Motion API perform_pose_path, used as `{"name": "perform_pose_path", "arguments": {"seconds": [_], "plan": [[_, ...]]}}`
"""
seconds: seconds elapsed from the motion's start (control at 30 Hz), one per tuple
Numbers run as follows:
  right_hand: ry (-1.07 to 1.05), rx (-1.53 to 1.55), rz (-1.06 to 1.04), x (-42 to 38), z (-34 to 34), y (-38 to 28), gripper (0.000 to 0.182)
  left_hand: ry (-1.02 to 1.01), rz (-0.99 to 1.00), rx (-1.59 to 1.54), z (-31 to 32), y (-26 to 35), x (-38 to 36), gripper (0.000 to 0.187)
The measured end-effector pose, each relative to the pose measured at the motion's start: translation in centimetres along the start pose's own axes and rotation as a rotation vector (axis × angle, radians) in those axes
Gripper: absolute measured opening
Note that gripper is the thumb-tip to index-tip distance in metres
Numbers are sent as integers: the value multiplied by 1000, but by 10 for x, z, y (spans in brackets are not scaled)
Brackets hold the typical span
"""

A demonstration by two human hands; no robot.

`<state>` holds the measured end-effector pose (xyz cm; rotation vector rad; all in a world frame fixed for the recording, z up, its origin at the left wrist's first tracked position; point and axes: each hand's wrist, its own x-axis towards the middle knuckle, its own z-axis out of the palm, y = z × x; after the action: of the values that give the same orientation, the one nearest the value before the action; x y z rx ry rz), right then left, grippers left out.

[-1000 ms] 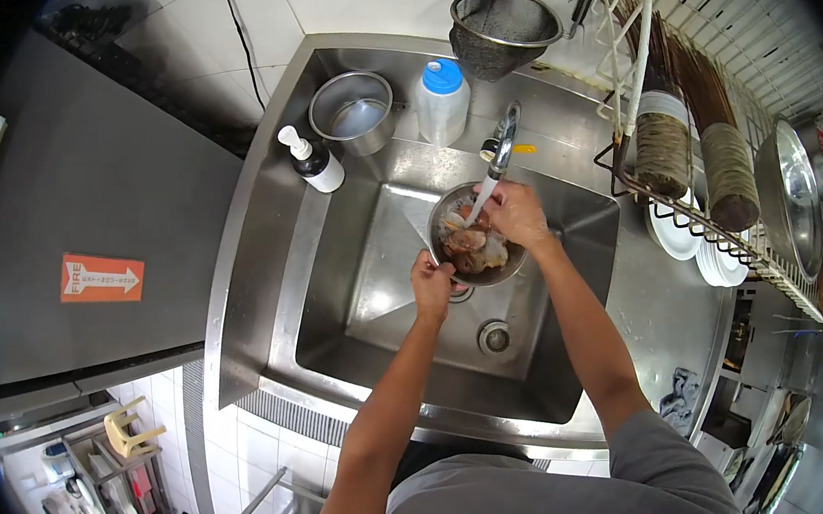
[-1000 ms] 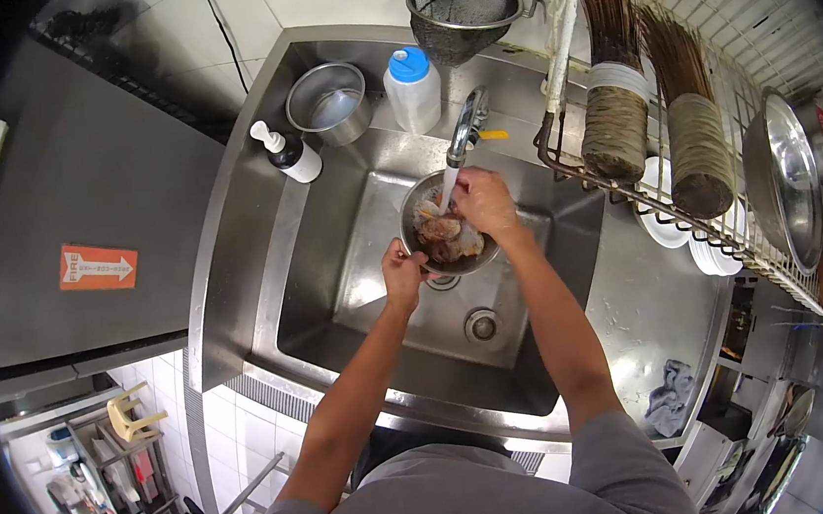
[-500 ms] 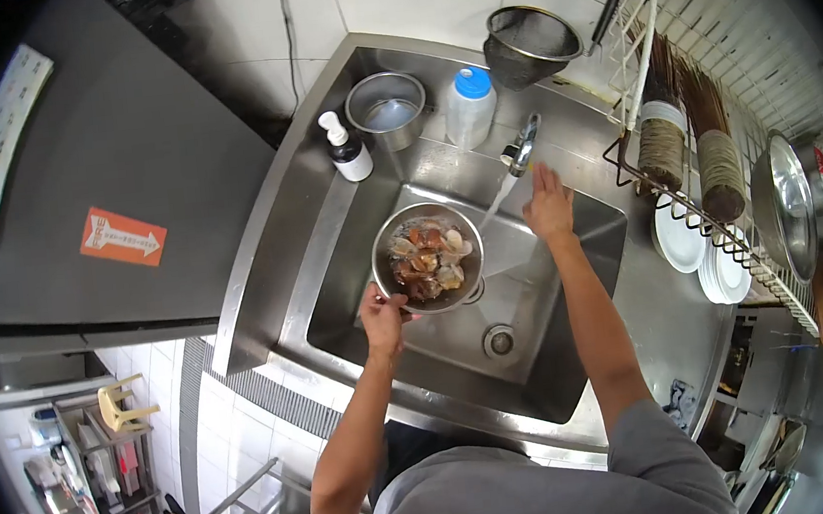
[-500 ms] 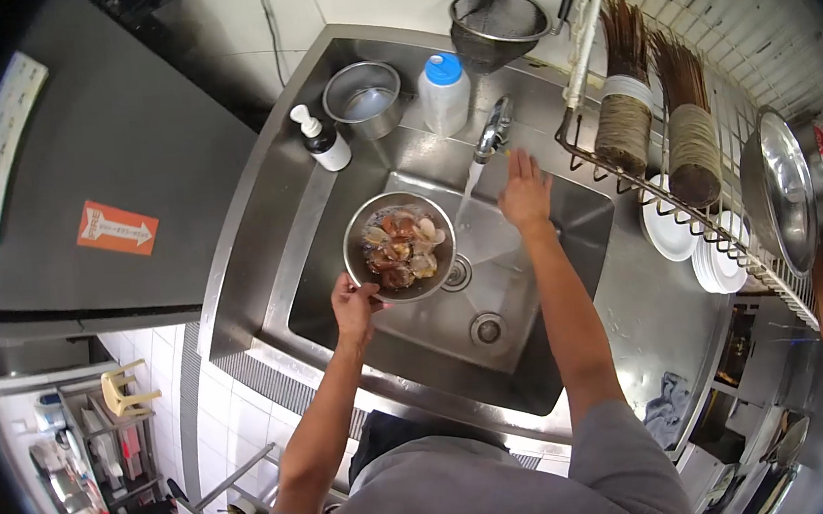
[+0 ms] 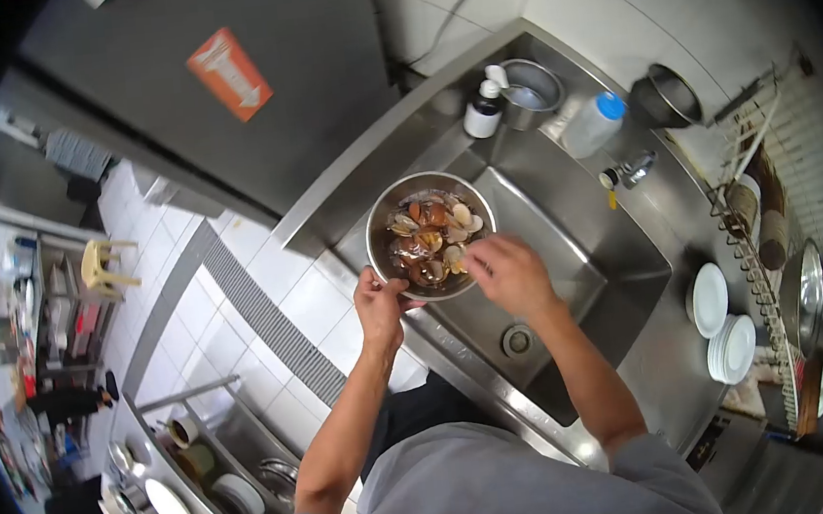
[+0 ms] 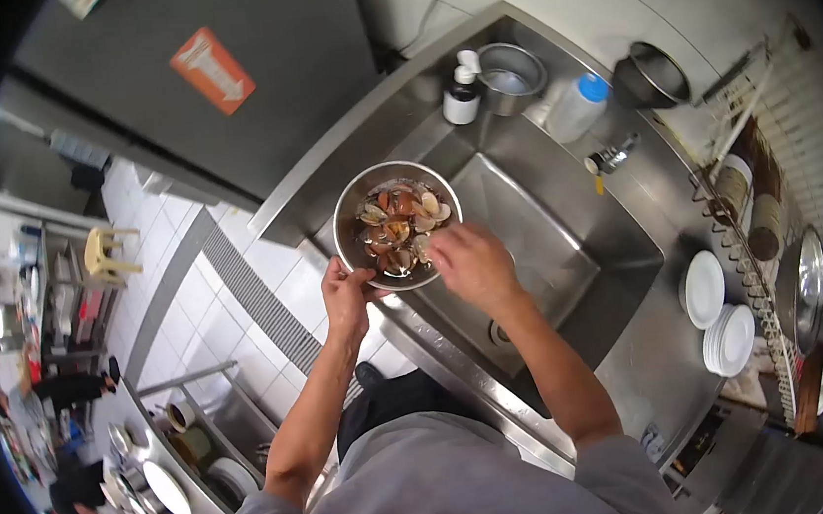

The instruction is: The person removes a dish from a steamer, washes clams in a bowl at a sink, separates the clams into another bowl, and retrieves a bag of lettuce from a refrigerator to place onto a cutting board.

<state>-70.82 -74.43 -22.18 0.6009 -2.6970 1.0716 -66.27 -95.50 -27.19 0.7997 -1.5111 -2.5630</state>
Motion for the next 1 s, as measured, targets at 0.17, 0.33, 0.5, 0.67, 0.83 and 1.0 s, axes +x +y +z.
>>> {"name": "perform_pose_path", "arguments": {"seconds": [0.17, 0.33, 0.5, 0.67, 0.83, 1.0], "plan": [[-377, -378, -223, 18, 65, -77, 32, 124, 89, -54, -62, 21, -29, 22], [-485, -520, -484, 23, 150, -136, 43, 373, 161, -138, -150, 36, -60, 24], [-669, -296, -679, 2, 215, -259, 35, 588, 281, -288, -256, 50, -118, 27], [-787, -160, -958, -50, 309, -371, 29, 860, 407, -424, -367, 62, -188, 22], [-611, 319, -1416, -115, 379, -488, 18, 1114, 484, -468, -465, 80, -276, 18], [-645, 586, -1593, -177, 443, -580, 22, 1367, 689, -645, -542, 77, -345, 16]]}}
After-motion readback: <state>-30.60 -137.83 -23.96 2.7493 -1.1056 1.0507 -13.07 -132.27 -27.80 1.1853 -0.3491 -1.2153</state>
